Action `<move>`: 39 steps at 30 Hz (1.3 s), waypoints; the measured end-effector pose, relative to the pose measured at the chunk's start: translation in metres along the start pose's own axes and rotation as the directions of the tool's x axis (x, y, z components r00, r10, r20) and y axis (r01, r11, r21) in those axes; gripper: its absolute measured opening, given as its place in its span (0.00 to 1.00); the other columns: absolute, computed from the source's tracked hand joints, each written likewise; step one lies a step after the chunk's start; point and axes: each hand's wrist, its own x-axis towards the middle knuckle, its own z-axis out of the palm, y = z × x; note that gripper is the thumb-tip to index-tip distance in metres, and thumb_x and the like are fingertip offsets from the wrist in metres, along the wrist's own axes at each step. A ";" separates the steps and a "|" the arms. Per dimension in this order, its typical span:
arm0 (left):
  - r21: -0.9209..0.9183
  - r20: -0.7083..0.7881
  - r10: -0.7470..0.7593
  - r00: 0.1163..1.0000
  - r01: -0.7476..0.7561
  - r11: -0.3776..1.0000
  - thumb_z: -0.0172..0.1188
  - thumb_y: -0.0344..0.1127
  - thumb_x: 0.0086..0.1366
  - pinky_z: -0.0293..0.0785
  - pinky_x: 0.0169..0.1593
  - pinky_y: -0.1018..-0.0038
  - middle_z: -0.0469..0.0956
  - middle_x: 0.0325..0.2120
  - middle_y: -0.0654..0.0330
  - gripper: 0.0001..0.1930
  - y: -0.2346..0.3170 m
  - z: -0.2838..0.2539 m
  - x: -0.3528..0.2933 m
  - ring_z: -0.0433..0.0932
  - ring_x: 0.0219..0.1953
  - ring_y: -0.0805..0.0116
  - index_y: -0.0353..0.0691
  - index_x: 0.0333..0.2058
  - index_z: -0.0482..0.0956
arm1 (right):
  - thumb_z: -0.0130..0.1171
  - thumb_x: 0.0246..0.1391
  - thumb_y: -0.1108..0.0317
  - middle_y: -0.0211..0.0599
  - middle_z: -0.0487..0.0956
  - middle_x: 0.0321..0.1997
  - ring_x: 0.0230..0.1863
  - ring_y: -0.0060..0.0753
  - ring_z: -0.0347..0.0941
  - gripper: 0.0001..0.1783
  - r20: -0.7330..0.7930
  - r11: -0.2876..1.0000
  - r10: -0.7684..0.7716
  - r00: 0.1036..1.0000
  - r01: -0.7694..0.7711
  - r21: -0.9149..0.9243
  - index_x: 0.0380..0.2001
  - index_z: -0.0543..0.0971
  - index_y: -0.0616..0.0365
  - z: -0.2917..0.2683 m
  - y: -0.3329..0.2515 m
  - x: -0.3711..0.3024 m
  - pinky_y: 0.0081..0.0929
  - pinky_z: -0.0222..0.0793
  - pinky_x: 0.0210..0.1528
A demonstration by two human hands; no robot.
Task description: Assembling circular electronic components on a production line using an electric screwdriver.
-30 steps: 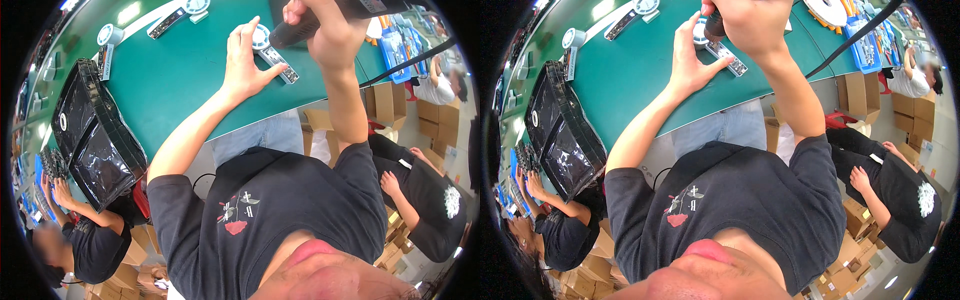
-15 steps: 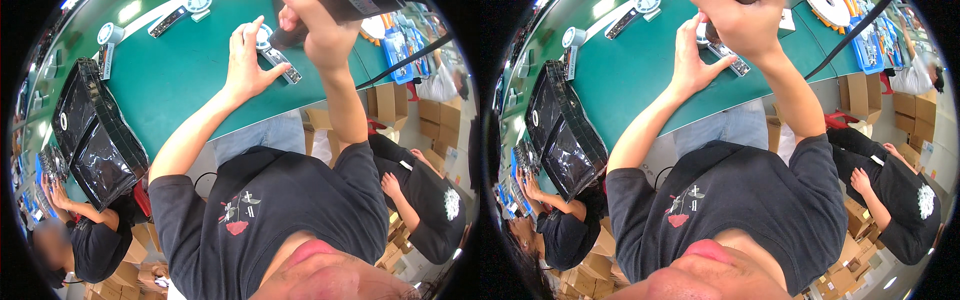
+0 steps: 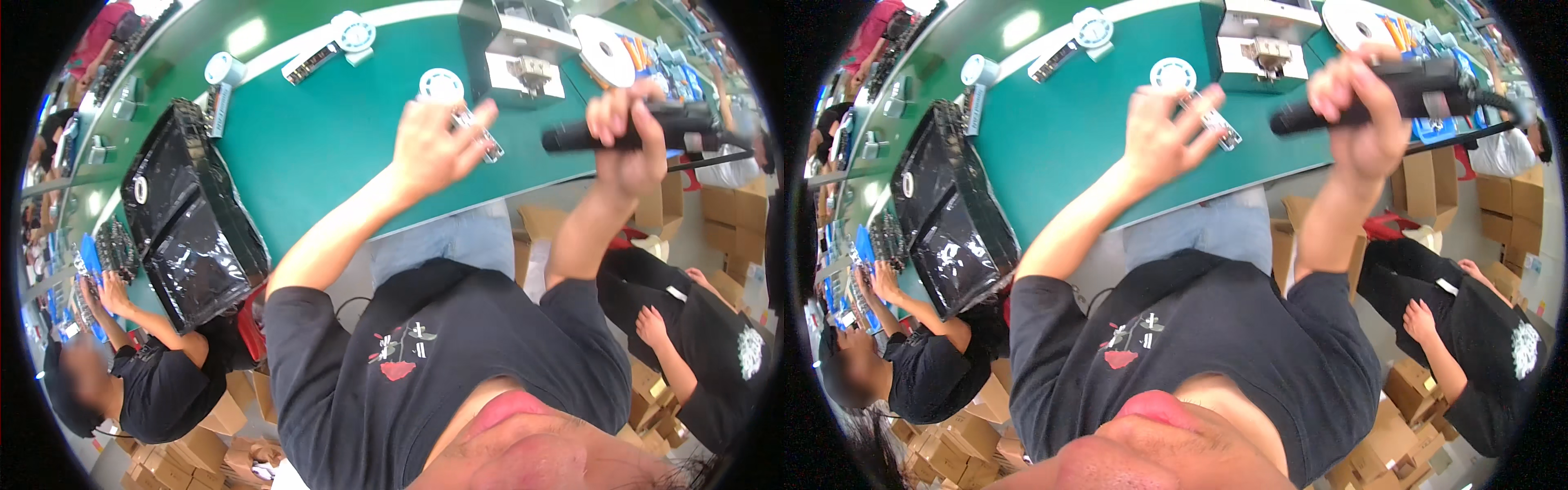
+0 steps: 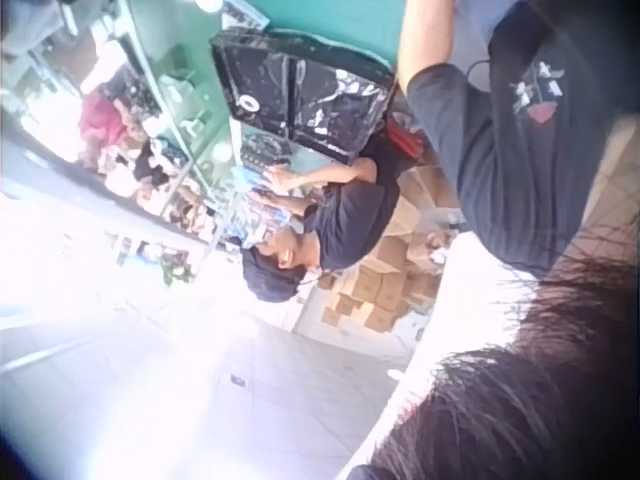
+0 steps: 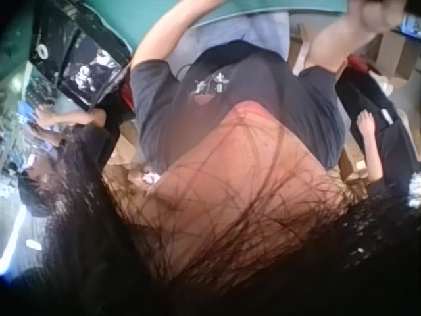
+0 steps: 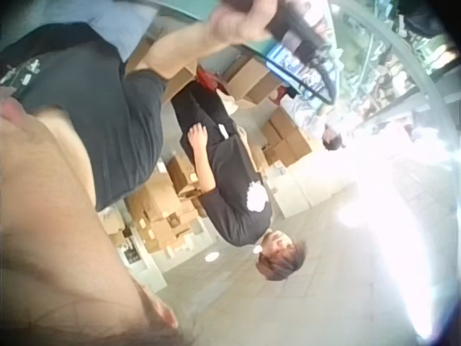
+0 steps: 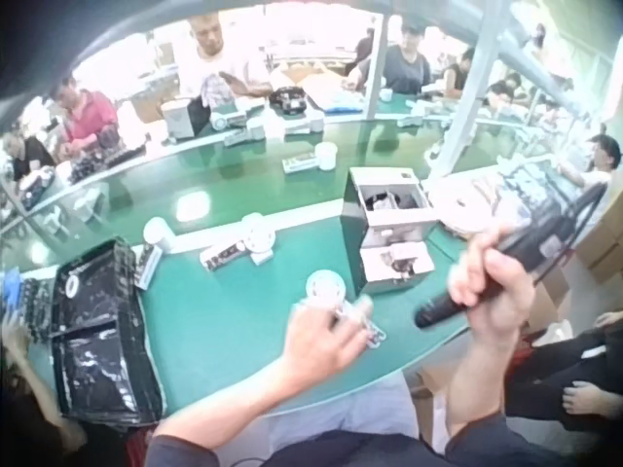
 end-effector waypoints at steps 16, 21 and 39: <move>0.137 0.518 -0.533 0.669 0.550 0.824 0.61 0.23 0.54 0.84 0.39 0.70 0.85 0.34 0.56 0.17 -0.207 -0.066 0.169 0.85 0.32 0.67 0.44 0.41 0.87 | 0.64 0.58 0.65 0.29 0.70 0.17 0.14 0.22 0.66 0.13 -0.627 0.830 0.406 0.665 -0.556 -0.052 0.41 0.74 0.60 -0.119 0.035 -0.084 0.24 0.65 0.19; 0.650 0.226 -0.603 0.765 0.343 0.678 0.62 0.32 0.53 0.80 0.49 0.64 0.87 0.34 0.53 0.09 -0.361 -0.049 0.166 0.86 0.41 0.54 0.52 0.29 0.90 | 0.64 0.57 0.69 0.30 0.73 0.17 0.13 0.22 0.67 0.09 -0.606 0.841 0.366 0.706 -0.530 -0.110 0.36 0.76 0.61 -0.109 0.036 -0.078 0.25 0.65 0.17; 0.592 0.586 -0.667 0.461 0.318 0.740 0.83 0.38 0.38 0.70 0.68 0.60 0.75 0.62 0.48 0.54 -0.347 -0.183 0.061 0.73 0.64 0.49 0.46 0.68 0.67 | 0.65 0.58 0.68 0.27 0.71 0.17 0.14 0.20 0.66 0.09 -0.582 0.833 0.361 0.728 -0.533 -0.150 0.37 0.77 0.60 -0.109 0.041 -0.082 0.23 0.63 0.18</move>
